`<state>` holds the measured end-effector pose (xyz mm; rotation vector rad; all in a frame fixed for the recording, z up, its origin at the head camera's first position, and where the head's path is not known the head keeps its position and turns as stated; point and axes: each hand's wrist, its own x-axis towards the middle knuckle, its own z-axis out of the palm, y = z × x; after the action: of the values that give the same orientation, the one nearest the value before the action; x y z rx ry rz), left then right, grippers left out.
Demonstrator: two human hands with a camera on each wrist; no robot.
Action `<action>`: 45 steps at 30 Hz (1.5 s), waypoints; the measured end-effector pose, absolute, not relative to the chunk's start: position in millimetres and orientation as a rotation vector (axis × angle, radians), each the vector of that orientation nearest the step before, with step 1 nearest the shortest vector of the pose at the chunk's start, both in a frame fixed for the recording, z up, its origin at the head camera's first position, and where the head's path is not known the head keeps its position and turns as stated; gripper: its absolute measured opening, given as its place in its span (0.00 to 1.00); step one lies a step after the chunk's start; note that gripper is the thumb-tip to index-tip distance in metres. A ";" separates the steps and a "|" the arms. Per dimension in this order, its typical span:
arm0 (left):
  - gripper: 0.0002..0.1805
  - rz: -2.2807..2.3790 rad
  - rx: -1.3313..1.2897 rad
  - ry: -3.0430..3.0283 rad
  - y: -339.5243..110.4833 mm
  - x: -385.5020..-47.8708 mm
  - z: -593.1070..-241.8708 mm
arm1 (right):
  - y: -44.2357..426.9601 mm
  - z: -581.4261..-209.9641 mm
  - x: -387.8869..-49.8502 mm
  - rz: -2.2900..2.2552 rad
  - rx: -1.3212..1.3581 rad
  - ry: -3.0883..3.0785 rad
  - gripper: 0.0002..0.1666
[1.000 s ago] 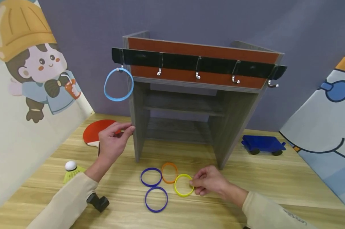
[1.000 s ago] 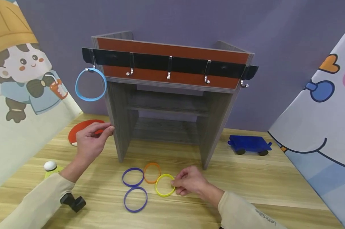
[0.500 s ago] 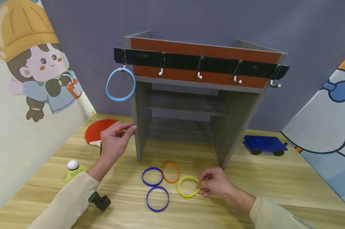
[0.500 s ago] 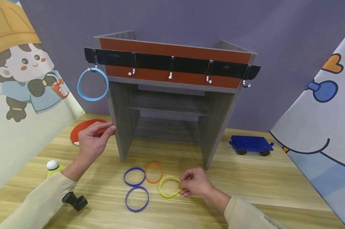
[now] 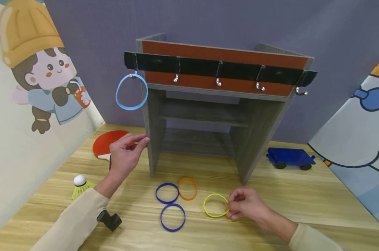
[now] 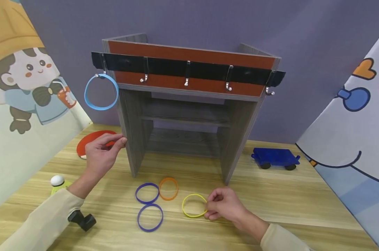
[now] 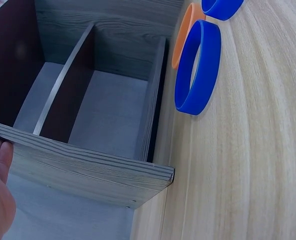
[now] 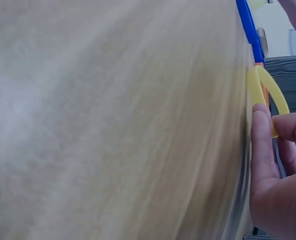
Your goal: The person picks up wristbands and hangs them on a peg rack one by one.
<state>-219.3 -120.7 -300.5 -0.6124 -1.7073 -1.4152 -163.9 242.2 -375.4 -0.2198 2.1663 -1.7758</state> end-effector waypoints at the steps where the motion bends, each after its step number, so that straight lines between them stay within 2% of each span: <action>1: 0.09 -1.417 -0.613 -1.706 -120.3 -219.3 -300.4 | 243.8 -374.8 -162.9 -1.782 -0.223 2.158 0.06; 15: 0.11 -1.410 -0.602 -1.711 -124.6 -228.1 -309.9 | 252.4 -348.3 -161.3 -2.013 -0.259 2.069 0.04; 25: 0.10 -1.392 -0.597 -1.722 -119.3 -215.8 -298.7 | 257.9 -328.9 -160.0 -2.256 -0.404 1.906 0.07; 35: 0.10 -1.382 -0.603 -1.722 -118.8 -217.7 -300.2 | 245.8 -305.1 -166.3 -2.487 -0.583 1.691 0.10; 45: 0.11 -1.393 -0.589 -1.733 -119.4 -221.0 -304.6 | 226.2 -279.8 -169.4 -2.609 -0.558 1.625 0.10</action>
<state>-221.0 -119.4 -304.6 -0.5892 -1.7327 -1.3928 -169.4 226.2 -279.8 -0.5582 1.6252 -2.6089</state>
